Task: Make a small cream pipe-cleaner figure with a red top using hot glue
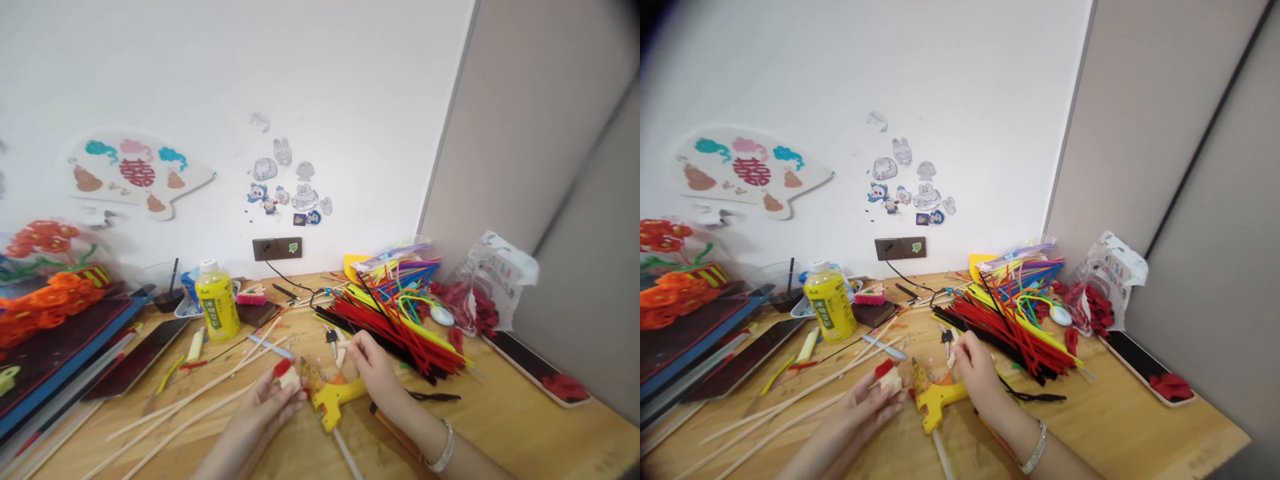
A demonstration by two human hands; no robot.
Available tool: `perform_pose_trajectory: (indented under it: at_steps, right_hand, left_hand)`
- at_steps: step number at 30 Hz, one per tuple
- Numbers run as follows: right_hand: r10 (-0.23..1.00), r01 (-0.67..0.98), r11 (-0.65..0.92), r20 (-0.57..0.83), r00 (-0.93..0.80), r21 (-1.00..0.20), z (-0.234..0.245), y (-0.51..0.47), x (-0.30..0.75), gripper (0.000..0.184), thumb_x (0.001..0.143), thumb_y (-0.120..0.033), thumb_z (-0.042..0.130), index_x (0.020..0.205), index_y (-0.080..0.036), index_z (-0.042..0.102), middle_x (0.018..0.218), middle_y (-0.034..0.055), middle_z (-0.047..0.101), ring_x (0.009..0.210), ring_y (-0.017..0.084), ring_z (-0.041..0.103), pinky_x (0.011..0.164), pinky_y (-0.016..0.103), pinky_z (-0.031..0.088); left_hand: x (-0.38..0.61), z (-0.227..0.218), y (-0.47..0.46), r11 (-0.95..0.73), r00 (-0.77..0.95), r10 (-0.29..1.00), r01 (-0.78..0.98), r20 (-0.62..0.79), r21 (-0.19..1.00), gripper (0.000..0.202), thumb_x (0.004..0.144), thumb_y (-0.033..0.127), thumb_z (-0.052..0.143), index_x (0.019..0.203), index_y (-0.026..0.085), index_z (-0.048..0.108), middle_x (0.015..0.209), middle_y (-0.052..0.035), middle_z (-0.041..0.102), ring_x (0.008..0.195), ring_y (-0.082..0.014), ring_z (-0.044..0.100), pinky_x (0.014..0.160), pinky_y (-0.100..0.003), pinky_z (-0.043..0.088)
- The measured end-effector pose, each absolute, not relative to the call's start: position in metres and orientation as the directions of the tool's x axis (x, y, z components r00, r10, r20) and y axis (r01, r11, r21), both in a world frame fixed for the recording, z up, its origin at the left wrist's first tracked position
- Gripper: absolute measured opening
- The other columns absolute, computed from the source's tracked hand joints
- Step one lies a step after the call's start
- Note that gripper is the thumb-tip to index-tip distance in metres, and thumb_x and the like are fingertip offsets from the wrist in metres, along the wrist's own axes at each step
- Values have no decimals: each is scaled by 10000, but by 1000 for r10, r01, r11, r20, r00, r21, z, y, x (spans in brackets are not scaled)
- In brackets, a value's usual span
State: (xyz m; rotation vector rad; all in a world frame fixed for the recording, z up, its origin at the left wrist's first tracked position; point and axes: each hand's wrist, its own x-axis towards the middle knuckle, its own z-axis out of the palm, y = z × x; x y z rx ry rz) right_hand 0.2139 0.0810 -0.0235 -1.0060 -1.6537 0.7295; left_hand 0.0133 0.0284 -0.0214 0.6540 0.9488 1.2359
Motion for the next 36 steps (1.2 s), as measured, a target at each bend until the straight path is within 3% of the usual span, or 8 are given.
perform_pose_trajectory:
  at_steps: [3,6,9,12,17,23,30,36]
  right_hand:
    - [889,249,457,442,-118,-854,-26,83,214,46,833,-232,437,814,-191,445,575,-70,369,504,105,389,470,210,327]
    - [884,238,468,450,-128,-851,-27,83,215,217,815,-224,457,1027,-186,422,552,-91,340,490,107,386,485,215,330]
    - [873,256,486,476,-104,-835,-26,82,216,181,822,-234,456,997,-188,459,547,-85,352,486,109,401,490,220,343]
    - [862,271,497,504,-48,-824,-23,85,218,103,810,-271,477,867,-186,494,620,-41,458,569,128,481,544,239,401]
    - [867,329,461,497,30,-824,-17,95,226,178,753,-252,531,606,-190,454,680,23,551,660,171,528,638,294,425]
    - [879,381,419,473,57,-825,-16,100,234,216,774,-280,508,597,-203,412,544,-39,441,525,141,449,518,251,355]
    - [873,365,459,488,-16,-810,-22,96,228,187,806,-305,478,664,-202,415,559,-56,401,523,119,414,501,222,327]
    - [857,361,503,509,-85,-786,-18,89,228,280,853,-328,435,611,-188,436,570,-40,418,551,117,419,523,222,325]
  left_hand:
    - [12,-25,31,227,41,971,-476,-237,850,498,541,253,835,978,179,607,873,-89,753,755,-177,696,740,-257,523]
    - [10,-31,36,203,37,977,-429,-208,880,532,534,341,827,991,177,612,838,-80,745,642,-142,670,624,-231,515]
    - [4,-37,42,138,-43,987,-259,-154,956,545,547,474,775,977,181,615,759,-46,719,542,-129,626,504,-221,473]
    - [-4,-35,47,96,-98,989,-102,-106,990,467,566,480,753,892,164,643,710,-29,695,579,-167,629,478,-231,452]
    - [-14,-26,49,16,-170,985,110,3,994,286,609,381,735,792,171,668,725,-16,704,746,-225,644,648,-272,480]
    - [-20,-35,52,-70,-186,973,322,136,944,224,606,328,715,751,172,647,659,-21,689,655,-241,634,641,-319,487]
    - [-17,-49,55,-144,-157,959,448,236,882,286,646,336,638,873,175,573,843,-77,690,779,-256,662,753,-387,523]
    - [-16,-27,50,-179,-181,927,559,329,810,298,710,367,595,945,186,565,976,-112,658,943,-309,608,854,-493,468]
